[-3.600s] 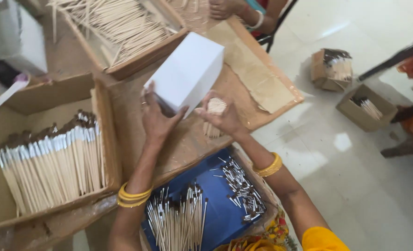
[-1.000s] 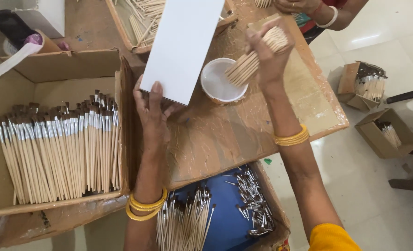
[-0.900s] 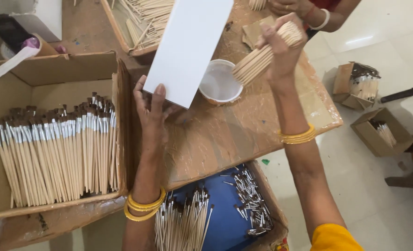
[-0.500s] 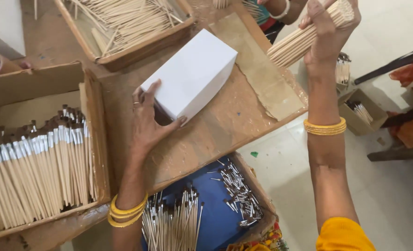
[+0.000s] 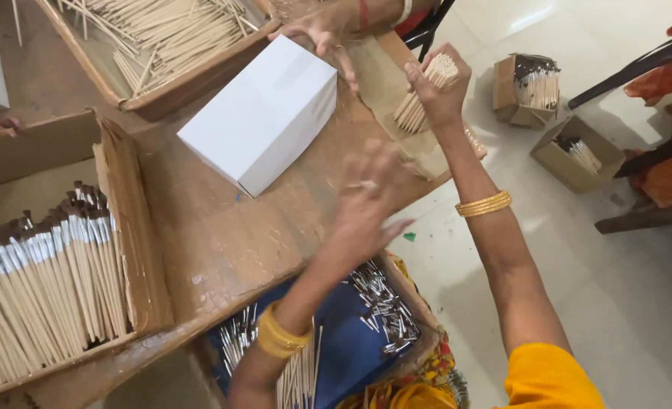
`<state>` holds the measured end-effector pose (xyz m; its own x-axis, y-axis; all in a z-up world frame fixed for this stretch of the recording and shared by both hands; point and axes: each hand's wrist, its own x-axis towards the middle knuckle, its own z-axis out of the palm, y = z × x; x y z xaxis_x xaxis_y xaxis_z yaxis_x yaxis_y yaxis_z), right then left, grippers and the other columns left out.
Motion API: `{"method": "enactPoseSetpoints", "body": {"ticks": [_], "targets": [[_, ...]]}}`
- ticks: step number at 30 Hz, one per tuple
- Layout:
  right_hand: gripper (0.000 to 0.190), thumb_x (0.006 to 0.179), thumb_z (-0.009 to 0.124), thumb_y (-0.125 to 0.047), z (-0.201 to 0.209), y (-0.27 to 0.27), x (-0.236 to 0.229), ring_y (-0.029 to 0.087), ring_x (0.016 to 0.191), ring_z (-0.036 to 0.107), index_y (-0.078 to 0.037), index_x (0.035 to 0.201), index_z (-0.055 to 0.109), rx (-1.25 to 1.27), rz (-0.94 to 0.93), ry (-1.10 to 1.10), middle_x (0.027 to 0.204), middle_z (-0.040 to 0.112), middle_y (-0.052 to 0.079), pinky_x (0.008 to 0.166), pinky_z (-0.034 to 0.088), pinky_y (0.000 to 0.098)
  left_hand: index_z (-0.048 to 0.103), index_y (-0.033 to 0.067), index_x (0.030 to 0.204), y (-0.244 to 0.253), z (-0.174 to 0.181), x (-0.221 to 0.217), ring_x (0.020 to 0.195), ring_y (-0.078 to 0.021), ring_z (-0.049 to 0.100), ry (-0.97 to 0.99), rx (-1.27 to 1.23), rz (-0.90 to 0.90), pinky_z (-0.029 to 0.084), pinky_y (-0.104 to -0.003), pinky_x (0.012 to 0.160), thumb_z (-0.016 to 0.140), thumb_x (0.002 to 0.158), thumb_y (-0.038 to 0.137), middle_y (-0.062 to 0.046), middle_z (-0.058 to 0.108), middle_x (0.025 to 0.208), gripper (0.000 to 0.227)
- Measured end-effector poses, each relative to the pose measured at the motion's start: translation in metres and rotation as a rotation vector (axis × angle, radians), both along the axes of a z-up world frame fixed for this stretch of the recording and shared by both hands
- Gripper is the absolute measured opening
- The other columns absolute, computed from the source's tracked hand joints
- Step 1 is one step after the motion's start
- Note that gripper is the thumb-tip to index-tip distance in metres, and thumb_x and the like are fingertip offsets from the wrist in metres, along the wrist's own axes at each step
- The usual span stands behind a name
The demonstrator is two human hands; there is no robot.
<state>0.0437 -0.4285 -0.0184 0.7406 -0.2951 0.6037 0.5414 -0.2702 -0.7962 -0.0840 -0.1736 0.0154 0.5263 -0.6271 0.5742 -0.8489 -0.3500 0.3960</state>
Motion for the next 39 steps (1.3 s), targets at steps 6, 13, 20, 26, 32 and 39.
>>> {"method": "enactPoseSetpoints", "body": {"ticks": [6,13,20,26,32,39], "targets": [[0.014,0.093,0.073,0.0,-0.033,-0.091,0.018,0.021,0.054,0.063,-0.005,0.092,0.06,0.84,-0.035,0.068,0.067,0.061,0.01,0.051,0.058,0.034,0.046,0.0054,0.15,-0.058,-0.052,0.005,0.148,-0.0287,0.038,0.012,0.345,0.047,0.026,-0.05,0.124,0.081,0.073,0.022,-0.011,0.047,0.155,0.085],[0.024,0.096,0.071,0.003,-0.007,-0.063,-0.039,0.016,0.067,0.067,-0.013,0.112,0.061,0.468,0.023,-0.096,0.078,0.064,0.005,0.066,0.064,0.0309,0.052,0.0007,0.141,-0.056,-0.062,0.005,0.143,-0.0322,0.041,0.071,0.202,-0.01,0.028,-0.052,0.122,0.069,0.082,0.012,-0.015,0.051,0.149,0.062],[0.014,0.099,0.072,0.005,-0.001,-0.042,-0.065,0.012,0.07,0.065,-0.002,0.096,0.059,-0.046,-0.01,-0.042,0.082,0.065,0.006,0.062,0.057,0.029,0.058,0.0014,0.137,-0.057,-0.062,0.005,0.141,-0.0308,0.048,0.008,0.177,-0.001,0.033,-0.049,0.122,0.053,0.087,0.001,-0.014,0.057,0.143,0.05],[0.014,0.097,0.067,0.011,-0.022,-0.046,-0.087,0.015,0.072,0.066,0.0,0.095,0.059,-0.131,-0.051,-0.073,0.082,0.064,0.008,0.066,0.06,0.0321,0.06,0.002,0.133,-0.055,-0.063,0.0,0.139,-0.0308,0.051,0.075,0.125,0.001,0.035,-0.048,0.121,0.054,0.086,-0.003,-0.013,0.059,0.14,0.048],[0.023,0.093,0.072,0.003,-0.049,-0.045,-0.067,0.009,0.074,0.069,-0.005,0.105,0.054,0.074,-0.127,0.065,0.087,0.065,0.002,0.065,0.061,0.0279,0.059,-0.0001,0.133,-0.051,-0.058,-0.007,0.136,-0.0325,0.052,0.016,0.174,0.012,0.036,-0.048,0.12,0.057,0.084,-0.001,-0.017,0.06,0.135,0.049],[0.021,0.101,0.075,0.004,0.0,-0.018,-0.078,0.012,0.071,0.067,-0.002,0.097,0.056,-0.036,-0.091,0.008,0.082,0.063,0.004,0.064,0.056,0.027,0.06,0.0004,0.128,-0.056,-0.068,0.0,0.139,-0.0331,0.051,-0.02,0.144,0.009,0.036,-0.049,0.122,0.057,0.086,-0.001,-0.017,0.061,0.135,0.042]]}}
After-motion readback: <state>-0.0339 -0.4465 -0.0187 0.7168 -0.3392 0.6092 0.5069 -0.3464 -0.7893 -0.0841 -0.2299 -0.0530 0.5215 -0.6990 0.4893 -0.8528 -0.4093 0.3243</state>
